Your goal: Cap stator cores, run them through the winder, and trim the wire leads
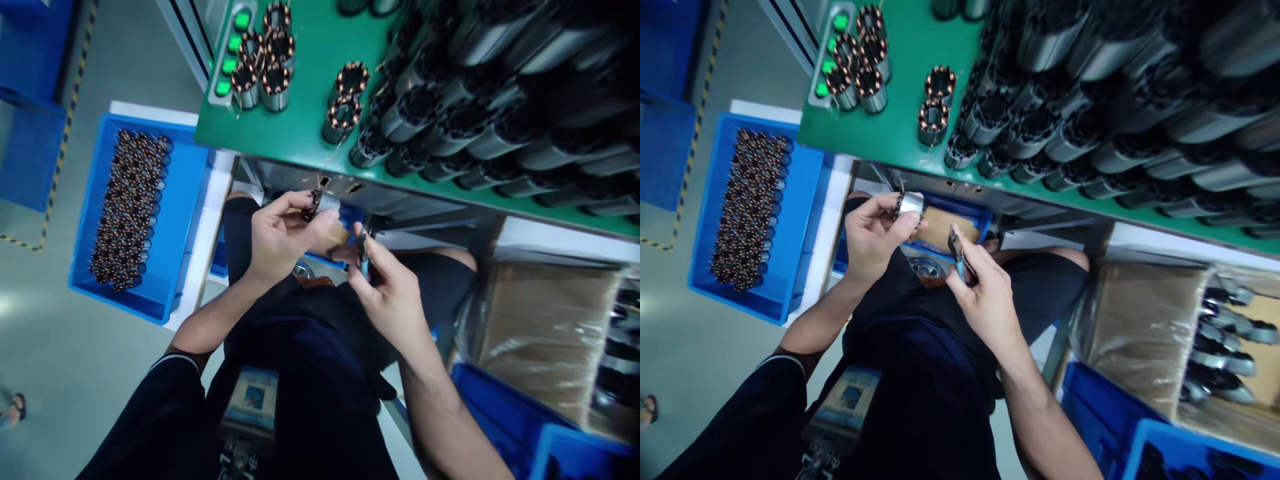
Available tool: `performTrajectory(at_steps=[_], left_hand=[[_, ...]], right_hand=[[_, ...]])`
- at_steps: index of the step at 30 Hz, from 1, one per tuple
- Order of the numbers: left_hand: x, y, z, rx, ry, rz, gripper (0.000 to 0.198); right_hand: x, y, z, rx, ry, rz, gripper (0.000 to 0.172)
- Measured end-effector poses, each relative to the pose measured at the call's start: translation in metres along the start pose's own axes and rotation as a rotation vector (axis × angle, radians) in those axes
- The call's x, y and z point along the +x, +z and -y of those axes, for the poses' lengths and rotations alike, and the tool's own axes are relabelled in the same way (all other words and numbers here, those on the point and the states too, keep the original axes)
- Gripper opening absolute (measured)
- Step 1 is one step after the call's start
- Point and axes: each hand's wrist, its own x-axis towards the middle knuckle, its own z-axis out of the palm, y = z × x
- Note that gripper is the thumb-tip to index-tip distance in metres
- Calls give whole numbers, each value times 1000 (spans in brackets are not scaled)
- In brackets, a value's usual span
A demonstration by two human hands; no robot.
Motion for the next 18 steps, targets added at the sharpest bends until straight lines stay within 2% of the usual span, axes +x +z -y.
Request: performTrajectory(at_steps=[2,5,8,11,13,15,18], left_hand=[[23,-17,-10,215,239,-42,41],[73,-49,-18,613,510,37,24],[131,-76,-2,816,718,88,25],[173,-84,19,917,853,113,39],[181,-76,22,949,852,54,45],[174,-62,16,950,814,50,40],[155,-40,8,940,796,228,32]], right_hand=[[1,3,-12,-3,50,44,65],[0,8,-24,-25,69,116,66],[-1,12,-24,-41,73,194,68],[-1,12,-21,-53,73,249,65],[-2,11,-20,-60,74,262,63],[-3,9,-22,-63,82,263,64],[-6,6,-24,-62,98,258,66]])
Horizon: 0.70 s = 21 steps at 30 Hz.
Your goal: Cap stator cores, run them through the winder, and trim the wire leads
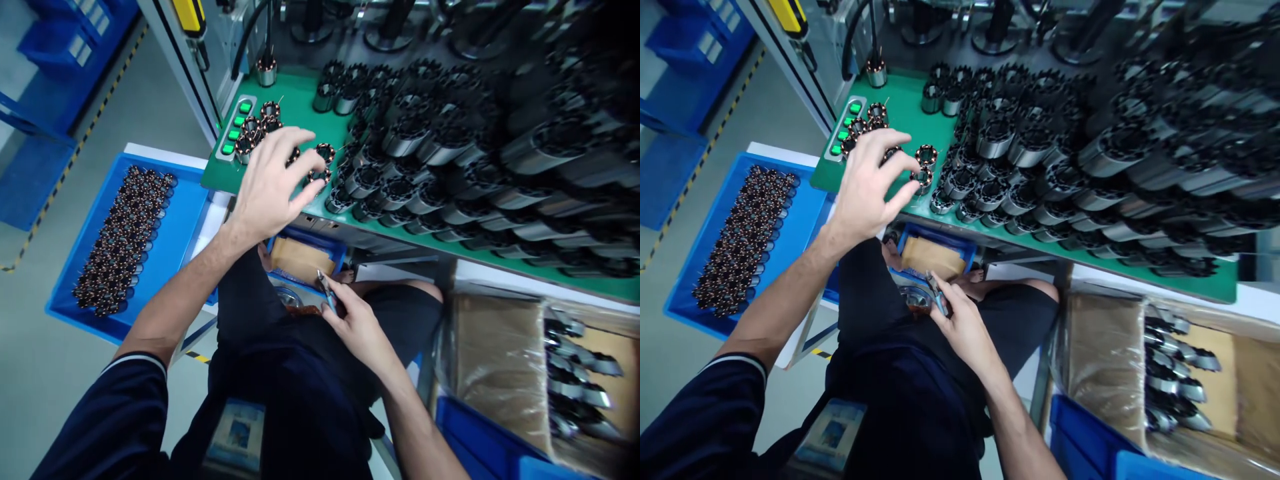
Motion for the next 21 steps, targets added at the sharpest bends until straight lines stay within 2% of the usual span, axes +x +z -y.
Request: performTrajectory(at_steps=[3,5,7,9,11,13,15,18,21], left_hand=[[0,11,-8,-13,28,82,34],[0,16,-5,-15,21,61,31],[-2,12,-9,-53,-2,-9,24],[-7,-3,-28,-131,-72,-71,16],[-16,-22,-60,-233,-152,-84,12],[-26,-39,-94,-328,-154,-78,11],[-35,-48,-120,-404,-89,-101,8],[-46,-49,-140,-441,-48,-138,17],[-55,-45,-144,-410,-106,-94,29]], right_hand=[[-1,0,-1,-8,0,3,67],[-1,1,-2,-9,-4,4,66],[-1,2,-2,-1,-3,-2,64],[-2,1,0,28,-7,-41,63],[-5,-2,8,63,-30,-125,62],[-10,-6,22,87,-67,-218,61],[-14,-13,38,100,-104,-265,62],[-17,-21,55,112,-122,-270,64],[-17,-26,60,119,-116,-257,65]])
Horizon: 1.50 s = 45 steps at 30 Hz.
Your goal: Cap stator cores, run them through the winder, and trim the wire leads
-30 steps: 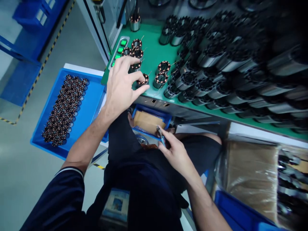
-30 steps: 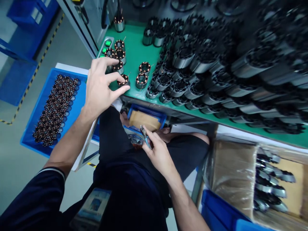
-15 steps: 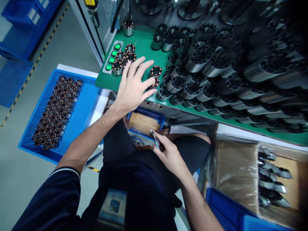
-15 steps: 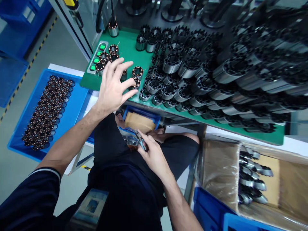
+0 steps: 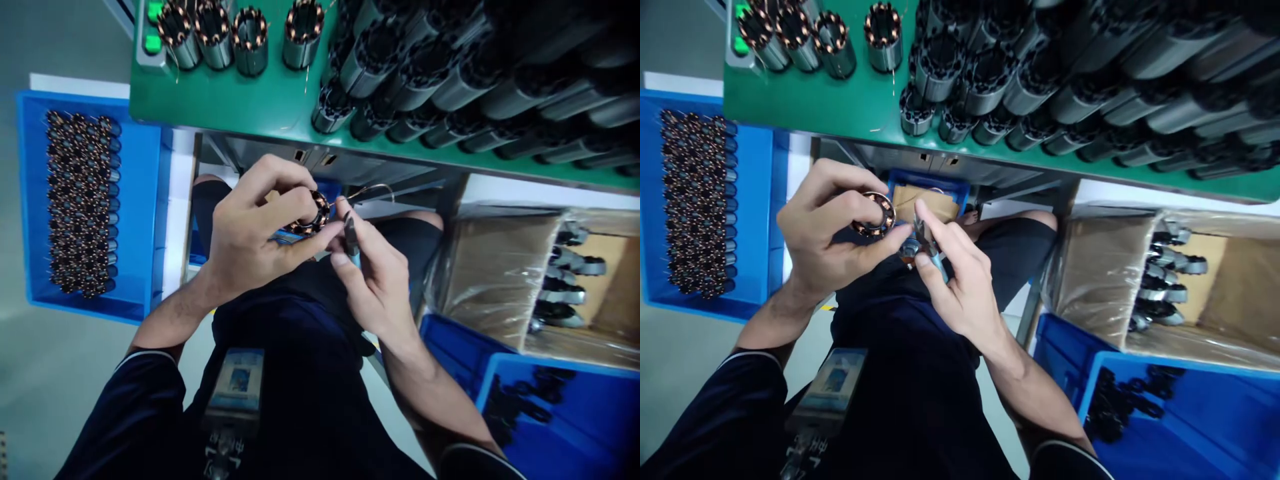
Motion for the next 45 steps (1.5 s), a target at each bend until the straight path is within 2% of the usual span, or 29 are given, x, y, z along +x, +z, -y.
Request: performTrajectory(at_steps=[3,8,12,14,19,23,25,27,30,34,40,42,45], left_hand=[[-6,2,3,12,0,33,35],[-14,8,5,-31,35,20,37],[-11,15,-4,-129,-251,223,33],[-6,19,-10,-150,-328,250,35],[-1,18,-13,-210,-383,226,34],[-11,7,-8,-259,-372,177,40],[-19,4,-3,-343,-357,143,42],[-25,4,2,-491,-403,126,40],[-29,11,9,-706,-555,129,43],[-26,22,8,-848,-697,93,50],[-22,31,-2,-917,-729,45,51],[-24,33,-1,-901,-741,62,54],[-28,36,4,-924,-688,67,55]], right_hand=[[1,-2,0,28,-6,16,64],[5,-5,1,36,-7,39,59],[6,-7,4,48,-65,17,59],[6,-7,5,52,-88,5,61],[8,-3,3,35,-101,-62,49],[10,2,-9,103,-35,-94,39],[10,2,-16,93,27,-110,41],[11,1,-21,23,40,-114,50],[10,4,-24,-146,-55,-124,60],[6,13,-20,-298,-237,-255,57],[6,17,-16,-328,-311,-313,61],[6,17,-16,-345,-300,-325,59],[5,17,-18,-326,-255,-322,55]])
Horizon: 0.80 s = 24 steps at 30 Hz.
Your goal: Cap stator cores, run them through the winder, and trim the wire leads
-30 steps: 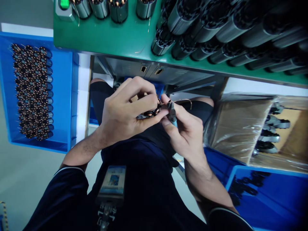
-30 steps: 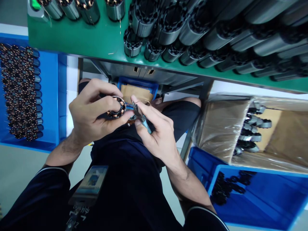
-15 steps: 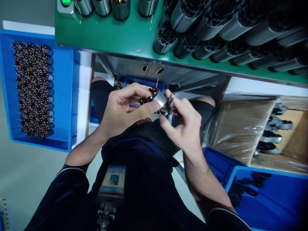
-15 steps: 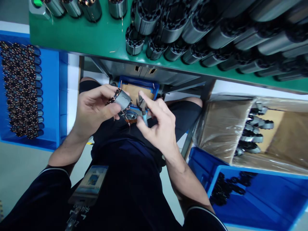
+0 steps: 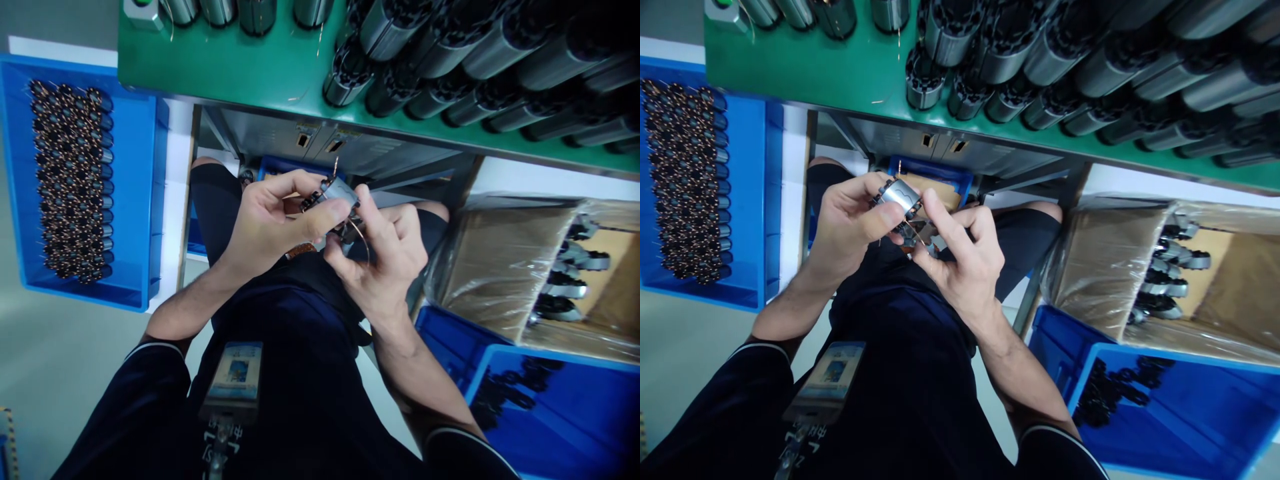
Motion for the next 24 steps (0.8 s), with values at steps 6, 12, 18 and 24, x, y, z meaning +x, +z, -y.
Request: performTrajectory(at_steps=[6,12,18,24], left_hand=[[0,-2,1,35,-10,23,54],[1,-3,14,134,133,-179,29],[13,-21,6,588,471,-274,16],[67,-85,-19,939,689,-439,16]], right_hand=[[0,-1,0,113,-10,35,56],[1,4,-12,205,98,226,56],[-3,21,-27,357,318,324,59],[-11,29,-52,523,517,377,72]])
